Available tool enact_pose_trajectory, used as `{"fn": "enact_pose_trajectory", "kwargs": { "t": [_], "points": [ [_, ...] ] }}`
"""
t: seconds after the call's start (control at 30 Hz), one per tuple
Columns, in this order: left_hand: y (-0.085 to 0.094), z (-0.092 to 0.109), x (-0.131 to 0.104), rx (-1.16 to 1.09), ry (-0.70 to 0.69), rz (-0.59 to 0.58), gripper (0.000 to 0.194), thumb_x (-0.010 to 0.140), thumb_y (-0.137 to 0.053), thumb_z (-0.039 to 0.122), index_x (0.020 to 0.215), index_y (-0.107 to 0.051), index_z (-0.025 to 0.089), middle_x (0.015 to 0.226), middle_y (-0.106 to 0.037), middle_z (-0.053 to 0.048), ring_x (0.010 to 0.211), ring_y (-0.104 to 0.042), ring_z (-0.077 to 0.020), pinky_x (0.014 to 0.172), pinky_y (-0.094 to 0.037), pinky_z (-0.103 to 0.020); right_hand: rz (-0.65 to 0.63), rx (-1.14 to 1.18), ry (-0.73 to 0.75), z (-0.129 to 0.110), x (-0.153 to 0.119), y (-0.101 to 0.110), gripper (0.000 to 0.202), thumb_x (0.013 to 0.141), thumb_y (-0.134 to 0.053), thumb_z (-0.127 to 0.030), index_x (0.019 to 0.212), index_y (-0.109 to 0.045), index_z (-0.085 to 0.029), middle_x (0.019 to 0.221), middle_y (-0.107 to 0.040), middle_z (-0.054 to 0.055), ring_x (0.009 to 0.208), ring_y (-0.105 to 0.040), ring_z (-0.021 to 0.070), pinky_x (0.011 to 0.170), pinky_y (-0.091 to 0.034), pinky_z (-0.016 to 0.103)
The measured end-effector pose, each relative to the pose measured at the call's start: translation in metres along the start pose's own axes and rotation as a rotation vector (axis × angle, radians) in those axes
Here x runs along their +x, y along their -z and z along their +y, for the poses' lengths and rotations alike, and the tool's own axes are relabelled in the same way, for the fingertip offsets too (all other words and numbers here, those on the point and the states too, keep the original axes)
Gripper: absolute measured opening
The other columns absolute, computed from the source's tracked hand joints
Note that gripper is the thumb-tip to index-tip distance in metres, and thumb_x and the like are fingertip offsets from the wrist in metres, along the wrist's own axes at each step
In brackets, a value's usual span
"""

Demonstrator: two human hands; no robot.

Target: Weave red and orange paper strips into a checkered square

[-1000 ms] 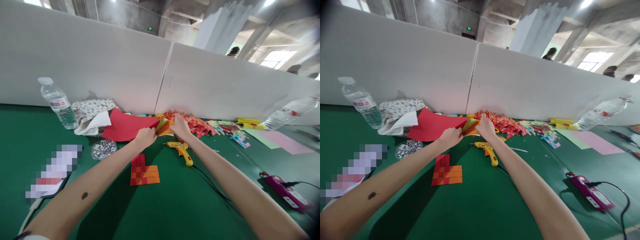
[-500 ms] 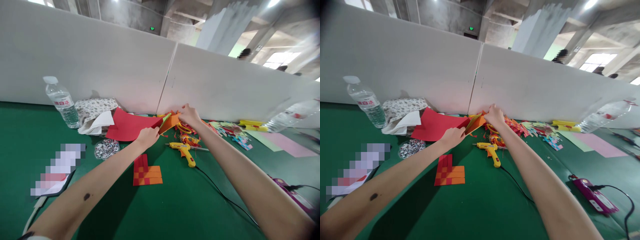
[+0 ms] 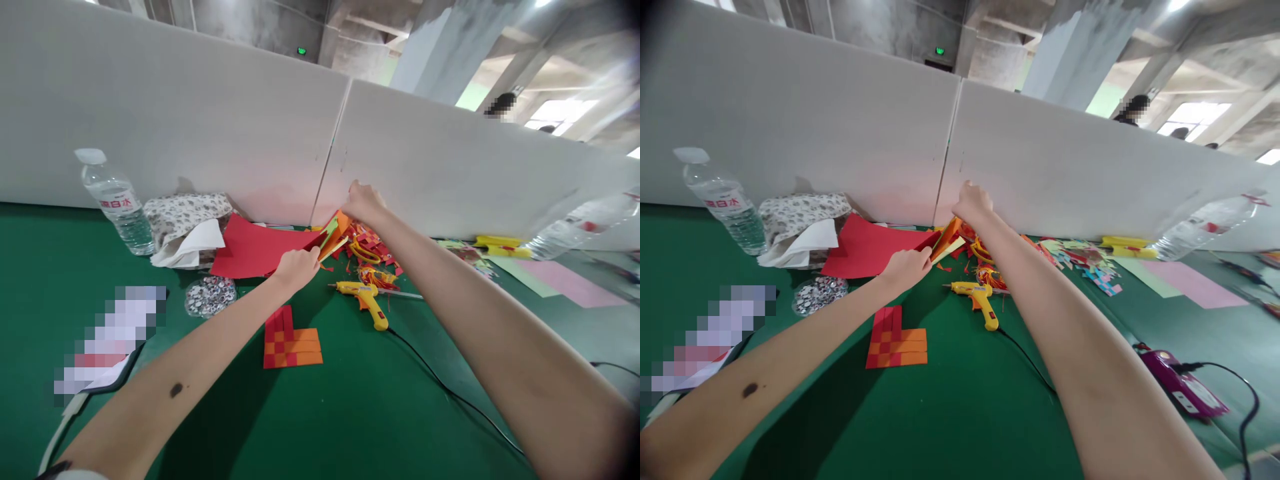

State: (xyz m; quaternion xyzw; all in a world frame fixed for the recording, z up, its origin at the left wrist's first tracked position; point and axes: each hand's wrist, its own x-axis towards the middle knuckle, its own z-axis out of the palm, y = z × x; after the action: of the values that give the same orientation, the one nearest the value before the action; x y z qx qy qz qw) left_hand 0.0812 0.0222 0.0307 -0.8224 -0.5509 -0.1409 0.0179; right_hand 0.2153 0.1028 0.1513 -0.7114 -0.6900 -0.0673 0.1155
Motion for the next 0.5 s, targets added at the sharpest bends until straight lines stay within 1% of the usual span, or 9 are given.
{"fn": "enact_pose_trajectory", "kwargs": {
  "t": [0.1, 0.23, 0.33, 0.4, 0.43, 0.5],
  "points": [
    [0.002, -0.003, 0.0, 0.003, 0.002, 0.005, 0.027, 0.091, -0.034, 0.026, 0.108, -0.051, 0.014, 0.079, -0.066, -0.011, 0.077, -0.065, -0.0262, 0.065, -0.047, -0.034, -0.018, 0.026, -0.041, 0.008, 0.007, 0.0, 0.052, 0.067, -0.062, -0.01, 0.117, -0.047, -0.008, 0.089, -0.062, 0.017, 0.091, -0.061, 0.0337, 0.068, -0.049, 0.037],
    [0.002, -0.004, -0.003, 0.008, 0.003, 0.007, 0.028, 0.092, -0.031, 0.026, 0.106, -0.052, 0.015, 0.079, -0.065, -0.011, 0.076, -0.065, -0.0256, 0.065, -0.046, -0.034, -0.075, 0.077, -0.111, 0.022, 0.01, -0.005, 0.05, 0.068, -0.064, -0.01, 0.115, -0.049, -0.005, 0.074, -0.062, 0.014, 0.074, -0.065, 0.0306, 0.061, -0.05, 0.036],
    [-0.002, -0.001, -0.005, 0.014, -0.036, 0.018, 0.035, 0.092, -0.033, 0.037, 0.114, -0.048, 0.015, 0.093, -0.065, -0.012, 0.085, -0.063, -0.0262, 0.07, -0.047, -0.035, -0.049, 0.099, -0.13, 0.024, 0.011, -0.009, 0.05, 0.072, -0.062, -0.014, 0.119, -0.046, -0.007, 0.081, -0.062, 0.017, 0.079, -0.065, 0.0326, 0.063, -0.05, 0.038],
    [-0.007, 0.0, -0.006, 0.025, -0.06, 0.024, 0.047, 0.088, -0.04, 0.045, 0.123, -0.043, 0.014, 0.104, -0.062, -0.014, 0.093, -0.061, -0.0282, 0.073, -0.047, -0.035, -0.02, 0.122, -0.121, 0.02, 0.012, -0.009, 0.051, 0.074, -0.06, -0.016, 0.122, -0.043, -0.01, 0.088, -0.062, 0.018, 0.084, -0.064, 0.0339, 0.064, -0.05, 0.039],
    [-0.01, 0.0, -0.005, 0.033, -0.06, 0.024, 0.051, 0.087, -0.043, 0.045, 0.127, -0.039, 0.013, 0.107, -0.06, -0.016, 0.095, -0.06, -0.029, 0.074, -0.047, -0.035, -0.01, 0.14, -0.11, 0.018, 0.013, -0.008, 0.051, 0.075, -0.06, -0.017, 0.122, -0.042, -0.011, 0.089, -0.062, 0.018, 0.085, -0.064, 0.0339, 0.064, -0.05, 0.039],
    [-0.017, -0.001, -0.004, 0.05, -0.039, 0.015, 0.047, 0.091, -0.04, 0.035, 0.131, -0.035, 0.012, 0.104, -0.061, -0.017, 0.093, -0.062, -0.0287, 0.074, -0.047, -0.035, 0.001, 0.178, -0.087, 0.014, 0.017, -0.005, 0.05, 0.076, -0.059, -0.015, 0.122, -0.041, -0.012, 0.09, -0.062, 0.017, 0.082, -0.065, 0.0327, 0.062, -0.05, 0.039]
  ]
}}
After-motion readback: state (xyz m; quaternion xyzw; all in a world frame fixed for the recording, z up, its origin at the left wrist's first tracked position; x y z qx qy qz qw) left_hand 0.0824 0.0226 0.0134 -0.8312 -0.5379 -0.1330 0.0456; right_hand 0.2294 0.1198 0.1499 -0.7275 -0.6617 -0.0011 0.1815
